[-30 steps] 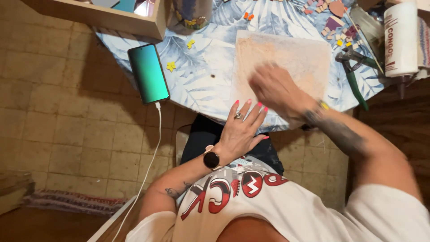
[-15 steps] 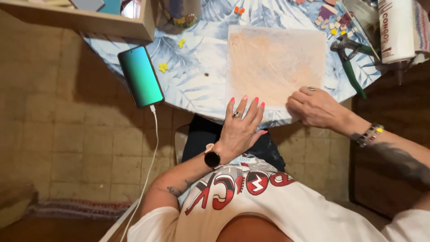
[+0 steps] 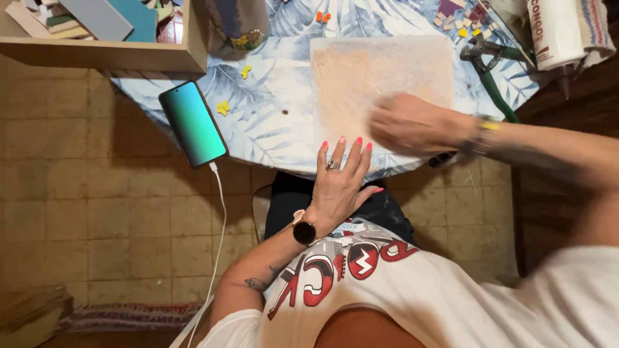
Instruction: Decorating a cylindrical container by gluing small colorful mosaic pieces onto its surface.
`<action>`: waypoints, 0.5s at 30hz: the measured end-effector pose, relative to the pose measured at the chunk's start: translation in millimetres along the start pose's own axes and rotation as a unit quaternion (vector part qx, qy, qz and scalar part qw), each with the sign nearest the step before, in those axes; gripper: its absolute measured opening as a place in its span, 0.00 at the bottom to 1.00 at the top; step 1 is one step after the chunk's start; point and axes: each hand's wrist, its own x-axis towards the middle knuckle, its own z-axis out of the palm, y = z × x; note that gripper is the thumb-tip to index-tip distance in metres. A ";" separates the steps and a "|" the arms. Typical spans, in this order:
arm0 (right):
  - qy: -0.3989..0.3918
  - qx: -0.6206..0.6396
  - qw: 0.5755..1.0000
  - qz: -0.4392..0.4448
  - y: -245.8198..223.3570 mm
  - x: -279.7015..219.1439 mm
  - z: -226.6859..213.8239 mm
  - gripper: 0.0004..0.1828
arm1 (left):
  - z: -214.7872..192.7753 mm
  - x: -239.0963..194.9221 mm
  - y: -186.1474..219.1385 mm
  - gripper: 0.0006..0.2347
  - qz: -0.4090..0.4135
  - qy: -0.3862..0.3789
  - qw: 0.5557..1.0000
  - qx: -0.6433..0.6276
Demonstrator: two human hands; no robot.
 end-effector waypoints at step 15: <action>0.055 0.341 0.889 0.301 -30.3 -42.3 4.6 0.13 | -16.4 1.0 -5.4 0.23 -0.046 0.029 0.998 -0.041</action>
